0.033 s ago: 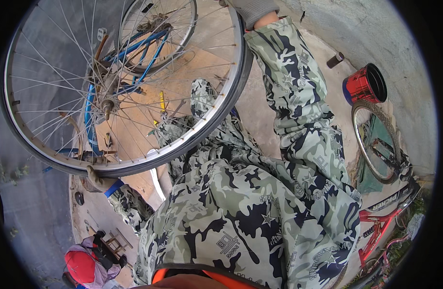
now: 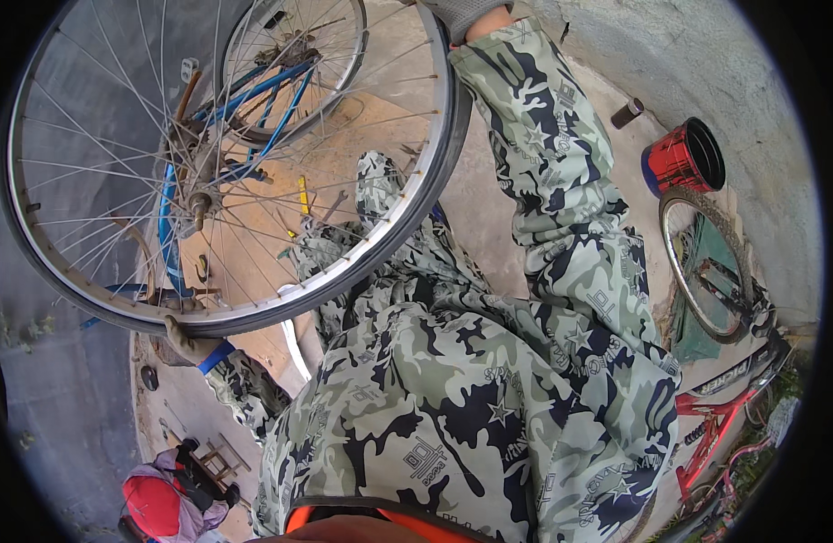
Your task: The person removes the tire from a bicycle wheel rim by hand, then inspects the tire and rim. The person then reassembles the tire onto the rim by hand.
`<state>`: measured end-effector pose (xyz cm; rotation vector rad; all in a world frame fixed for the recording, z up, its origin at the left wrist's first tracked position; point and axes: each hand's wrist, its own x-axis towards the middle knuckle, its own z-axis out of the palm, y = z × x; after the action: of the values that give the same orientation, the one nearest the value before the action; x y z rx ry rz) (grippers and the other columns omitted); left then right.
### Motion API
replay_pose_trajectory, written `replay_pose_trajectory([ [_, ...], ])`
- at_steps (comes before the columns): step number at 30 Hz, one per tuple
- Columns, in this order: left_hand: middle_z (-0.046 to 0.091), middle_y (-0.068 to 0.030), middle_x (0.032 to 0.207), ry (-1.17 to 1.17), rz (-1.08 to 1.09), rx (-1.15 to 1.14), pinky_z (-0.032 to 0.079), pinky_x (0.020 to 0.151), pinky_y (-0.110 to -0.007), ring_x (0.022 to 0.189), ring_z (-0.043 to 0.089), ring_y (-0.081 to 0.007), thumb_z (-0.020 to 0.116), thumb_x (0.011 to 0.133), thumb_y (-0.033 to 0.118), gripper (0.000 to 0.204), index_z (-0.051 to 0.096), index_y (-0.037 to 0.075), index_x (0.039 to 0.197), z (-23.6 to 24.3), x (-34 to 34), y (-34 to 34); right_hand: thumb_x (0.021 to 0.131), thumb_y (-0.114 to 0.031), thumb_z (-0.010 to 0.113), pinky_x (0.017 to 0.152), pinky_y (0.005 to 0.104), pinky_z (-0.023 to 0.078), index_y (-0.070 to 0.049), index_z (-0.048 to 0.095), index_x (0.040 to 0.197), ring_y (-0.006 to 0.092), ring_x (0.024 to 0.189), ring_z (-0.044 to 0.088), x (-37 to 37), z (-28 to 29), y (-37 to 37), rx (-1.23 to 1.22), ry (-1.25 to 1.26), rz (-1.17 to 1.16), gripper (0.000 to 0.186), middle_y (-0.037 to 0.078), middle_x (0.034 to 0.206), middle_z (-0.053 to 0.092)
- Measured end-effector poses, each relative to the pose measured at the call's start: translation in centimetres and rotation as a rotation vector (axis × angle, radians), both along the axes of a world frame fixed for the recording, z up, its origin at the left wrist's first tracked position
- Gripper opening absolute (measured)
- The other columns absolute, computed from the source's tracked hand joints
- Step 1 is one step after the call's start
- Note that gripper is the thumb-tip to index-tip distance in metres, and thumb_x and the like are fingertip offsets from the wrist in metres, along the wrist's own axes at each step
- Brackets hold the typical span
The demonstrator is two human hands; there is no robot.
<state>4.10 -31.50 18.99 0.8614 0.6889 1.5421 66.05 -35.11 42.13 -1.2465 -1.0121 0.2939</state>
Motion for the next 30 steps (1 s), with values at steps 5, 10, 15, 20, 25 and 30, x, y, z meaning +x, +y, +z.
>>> replay_pose_trajectory([
  [5, 0.067, -0.0201, 0.137, 0.038, 0.13, 0.016, 0.058, 0.097, -0.045, 0.114, 0.067, -0.0296, 0.066, 0.107, 0.042, 0.062, 0.055, -0.007, 0.144, -1.0, 0.5, -1.9, 0.1, -0.044, 0.084, 0.053, 0.027, 0.047, -0.005, 0.075, 0.099, 0.0077, 0.057, 0.059, 0.1, 6.8, 1.8, -0.033, -0.244, 0.132, 0.04, -0.003, 0.071, 0.063],
  [10, 0.066, -0.0142, 0.13, 0.197, 0.182, 0.066, 0.053, 0.103, -0.05, 0.113, 0.065, -0.0306, 0.07, 0.104, 0.042, 0.061, 0.055, -0.001, 0.144, 0.4, -1.8, -1.9, 0.098, -0.047, 0.085, 0.058, 0.026, 0.045, -0.006, 0.077, 0.094, 0.0035, 0.064, 0.056, -0.3, 8.9, 5.3, -0.019, -0.435, 0.365, 0.042, -0.003, 0.073, 0.064],
  [15, 0.07, -0.0216, 0.124, 0.296, 0.209, 0.243, 0.063, 0.088, -0.05, 0.099, 0.073, -0.0349, 0.073, 0.103, 0.03, 0.075, 0.041, 0.001, 0.164, 2.4, -3.3, -5.5, 0.093, -0.047, 0.089, 0.073, 0.0336, 0.053, -0.002, 0.079, 0.101, 0.0128, 0.078, 0.065, -0.8, 7.2, 4.1, 0.067, -0.567, 0.398, 0.047, 0.002, 0.081, 0.072],
  [20, 0.073, -0.0242, 0.123, 0.538, 0.323, 0.272, 0.066, 0.083, -0.044, 0.096, 0.077, -0.0309, 0.077, 0.104, 0.036, 0.074, 0.049, -0.005, 0.158, 7.9, -2.9, -11.0, 0.091, -0.037, 0.085, 0.074, 0.0423, 0.056, -0.007, 0.078, 0.097, 0.0273, 0.079, 0.07, -1.2, 7.3, -1.2, 0.14, -0.836, 0.298, 0.032, 0.011, 0.084, 0.073],
  [25, 0.075, -0.0167, 0.107, 0.848, 0.443, 0.294, 0.057, 0.072, -0.033, 0.085, 0.072, -0.0222, 0.081, 0.102, 0.036, 0.063, 0.061, -0.007, 0.143, 15.3, -1.6, -9.3, 0.088, -0.023, 0.078, 0.08, 0.0534, 0.057, -0.009, 0.076, 0.097, 0.0402, 0.091, 0.069, -4.3, 8.0, 1.6, 0.643, -1.221, 0.231, 0.017, 0.012, 0.097, 0.073],
  [30, 0.076, -0.0092, 0.105, 0.907, 0.597, 0.22, 0.051, 0.071, -0.029, 0.081, 0.068, -0.0147, 0.081, 0.1, 0.014, 0.045, 0.069, -0.009, 0.138, 15.7, -1.1, -6.5, 0.103, -0.031, 0.078, 0.104, 0.0423, 0.056, -0.001, 0.066, 0.143, 0.03, 0.121, 0.071, -0.9, 5.7, 1.4, 0.102, -0.651, 0.836, 0.051, 0.018, 0.129, 0.073],
])
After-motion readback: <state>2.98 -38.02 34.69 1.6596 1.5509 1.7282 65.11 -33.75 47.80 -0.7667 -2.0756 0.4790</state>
